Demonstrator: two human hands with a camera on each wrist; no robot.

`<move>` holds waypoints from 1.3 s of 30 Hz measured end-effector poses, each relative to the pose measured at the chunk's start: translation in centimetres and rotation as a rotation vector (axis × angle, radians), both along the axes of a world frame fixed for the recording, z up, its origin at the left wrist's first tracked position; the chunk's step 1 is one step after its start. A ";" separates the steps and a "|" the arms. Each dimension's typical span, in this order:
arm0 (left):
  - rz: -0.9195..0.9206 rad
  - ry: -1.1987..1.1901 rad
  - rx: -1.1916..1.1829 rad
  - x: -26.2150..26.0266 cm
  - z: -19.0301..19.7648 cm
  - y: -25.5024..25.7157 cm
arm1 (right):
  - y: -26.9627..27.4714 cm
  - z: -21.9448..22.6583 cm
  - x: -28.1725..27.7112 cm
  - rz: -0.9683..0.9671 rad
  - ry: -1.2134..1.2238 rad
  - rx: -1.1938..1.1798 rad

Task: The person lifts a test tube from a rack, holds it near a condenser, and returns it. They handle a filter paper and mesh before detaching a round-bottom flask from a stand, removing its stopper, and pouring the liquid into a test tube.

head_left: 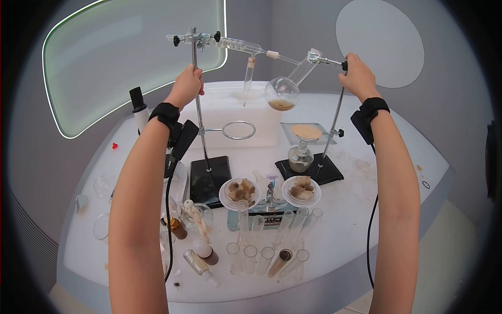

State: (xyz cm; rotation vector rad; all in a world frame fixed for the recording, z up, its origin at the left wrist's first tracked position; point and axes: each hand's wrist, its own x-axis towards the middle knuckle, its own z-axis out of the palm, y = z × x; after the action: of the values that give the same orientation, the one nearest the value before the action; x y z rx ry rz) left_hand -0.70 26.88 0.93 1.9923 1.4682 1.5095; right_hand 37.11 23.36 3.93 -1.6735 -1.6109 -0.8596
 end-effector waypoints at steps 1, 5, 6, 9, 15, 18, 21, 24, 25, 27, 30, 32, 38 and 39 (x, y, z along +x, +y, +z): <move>-0.003 0.006 0.002 0.0 0.0 0.0 | 0.0 0.0 0.0 0.001 0.001 0.002; 0.003 0.014 0.011 0.0 0.0 -0.1 | 0.1 0.0 0.1 0.003 -0.005 0.004; 0.005 0.007 0.007 0.1 0.0 -0.1 | 0.1 0.0 0.0 0.004 -0.005 0.005; 0.004 -0.005 0.005 0.2 0.0 -0.3 | -0.1 0.1 -0.1 0.012 0.010 -0.009; 0.014 0.016 0.023 0.2 0.0 -0.2 | -0.1 0.2 -0.2 -0.004 0.005 -0.017; 0.007 0.010 0.024 0.1 0.0 -0.2 | -0.3 0.2 -0.2 -0.004 0.003 -0.017; 0.003 0.014 0.032 0.1 -0.1 -0.1 | -0.4 0.2 -0.2 0.005 0.006 -0.017; 0.009 0.040 0.045 -0.1 -0.2 0.4 | -0.4 0.3 -0.3 0.009 0.005 -0.028; 0.004 0.049 0.043 -0.2 -0.2 0.5 | -0.5 0.4 -0.3 0.008 0.012 -0.039; 0.012 0.060 0.047 -0.3 -0.2 0.7 | -0.5 0.3 -0.4 0.011 0.015 -0.045; 0.007 0.057 0.046 -0.3 -0.2 0.8 | -0.6 0.3 -0.4 0.020 -0.003 -0.016; -0.001 0.034 0.046 -0.3 -0.3 0.8 | -0.9 0.4 -0.7 0.014 0.020 -0.027; 0.048 0.097 0.049 -0.2 -0.4 0.8 | -0.6 0.3 -0.5 0.058 -0.006 0.009; 0.047 0.097 0.042 -0.3 -0.5 0.9 | -0.6 0.3 -0.3 0.075 -0.002 -0.015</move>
State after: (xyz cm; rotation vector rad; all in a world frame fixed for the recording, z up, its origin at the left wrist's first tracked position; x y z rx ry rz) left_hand -0.97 27.76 0.45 2.0973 1.5428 1.4935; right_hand 36.78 22.80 4.27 -1.6121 -1.6742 -0.8139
